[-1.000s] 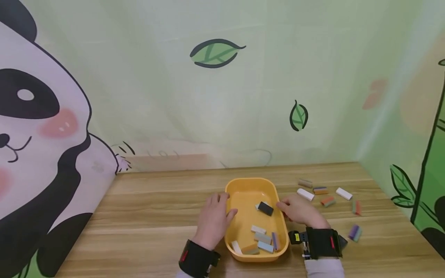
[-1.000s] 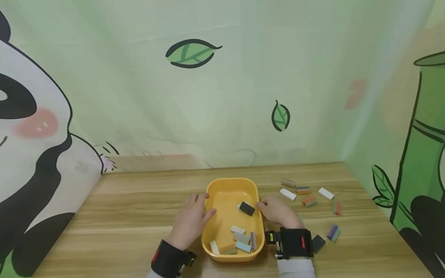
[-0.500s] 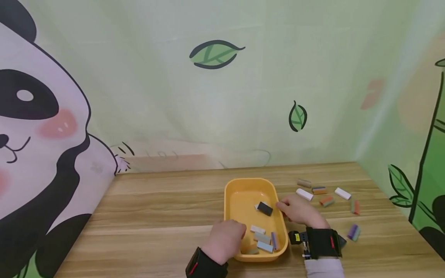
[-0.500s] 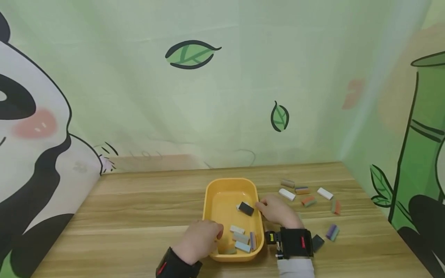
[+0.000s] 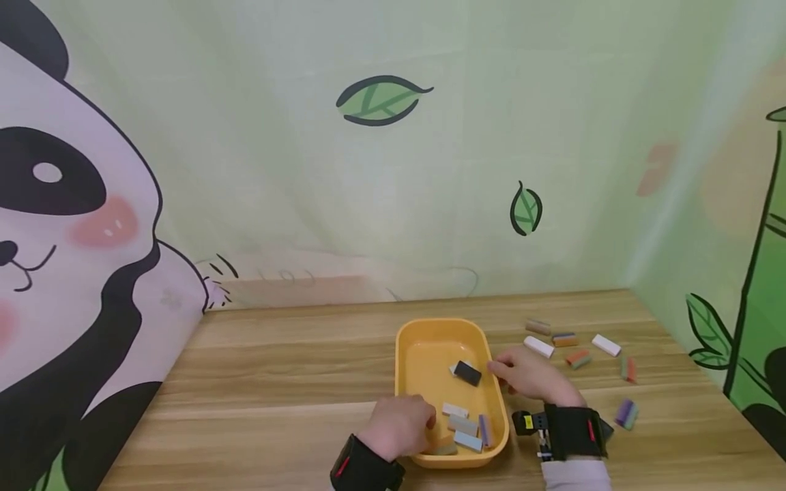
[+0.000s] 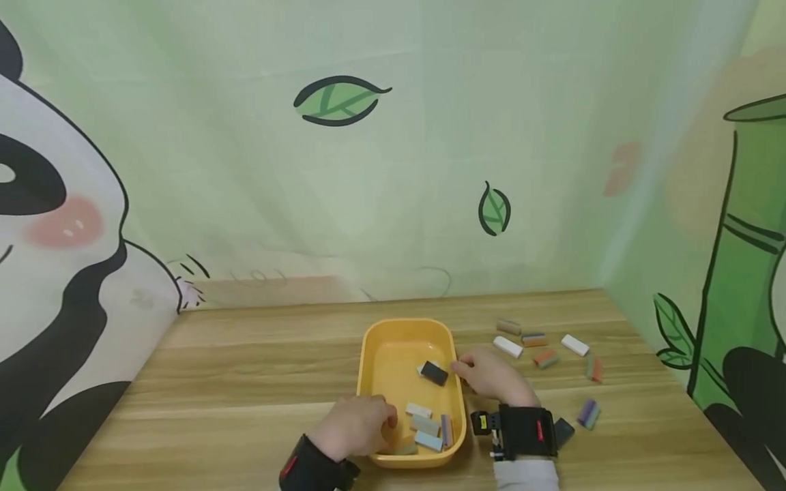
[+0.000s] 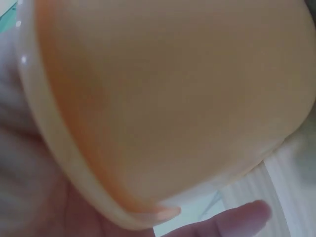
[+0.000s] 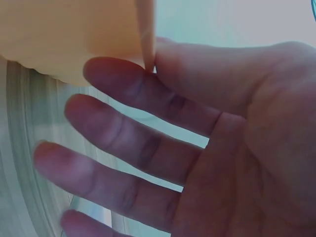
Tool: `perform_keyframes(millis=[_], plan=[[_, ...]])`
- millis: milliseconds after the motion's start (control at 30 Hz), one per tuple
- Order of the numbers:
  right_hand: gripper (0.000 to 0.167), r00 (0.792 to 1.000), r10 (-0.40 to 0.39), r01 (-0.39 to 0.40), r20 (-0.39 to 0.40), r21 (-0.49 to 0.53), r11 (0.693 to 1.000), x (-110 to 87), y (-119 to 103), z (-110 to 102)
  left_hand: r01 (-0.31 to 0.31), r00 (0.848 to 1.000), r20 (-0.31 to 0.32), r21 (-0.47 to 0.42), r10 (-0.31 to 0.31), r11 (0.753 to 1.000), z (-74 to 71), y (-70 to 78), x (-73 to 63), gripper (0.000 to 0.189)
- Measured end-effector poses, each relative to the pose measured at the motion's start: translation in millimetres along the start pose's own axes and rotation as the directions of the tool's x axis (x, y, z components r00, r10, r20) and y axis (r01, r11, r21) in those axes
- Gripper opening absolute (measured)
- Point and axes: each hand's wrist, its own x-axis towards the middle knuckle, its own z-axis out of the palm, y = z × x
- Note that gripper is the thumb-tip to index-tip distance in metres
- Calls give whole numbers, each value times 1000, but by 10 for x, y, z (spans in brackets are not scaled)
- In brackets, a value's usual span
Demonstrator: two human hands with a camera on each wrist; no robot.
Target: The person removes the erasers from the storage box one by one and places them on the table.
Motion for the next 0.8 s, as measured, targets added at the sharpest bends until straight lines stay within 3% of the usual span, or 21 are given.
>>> perform_keyframes(millis=[367, 633, 800], plan=[[28, 1000, -14, 13, 17, 30, 999, 14, 36, 2, -17, 996, 82, -13, 18, 1000, -17, 24, 38, 17], [31, 999, -38, 37, 24, 25, 999, 28, 64, 13, -58, 988, 144, 62, 48, 996, -20, 45, 67, 20], [29, 999, -43, 42, 20, 43, 998, 33, 90, 11, -62, 991, 126, 153, 43, 986, -4, 53, 100, 16]])
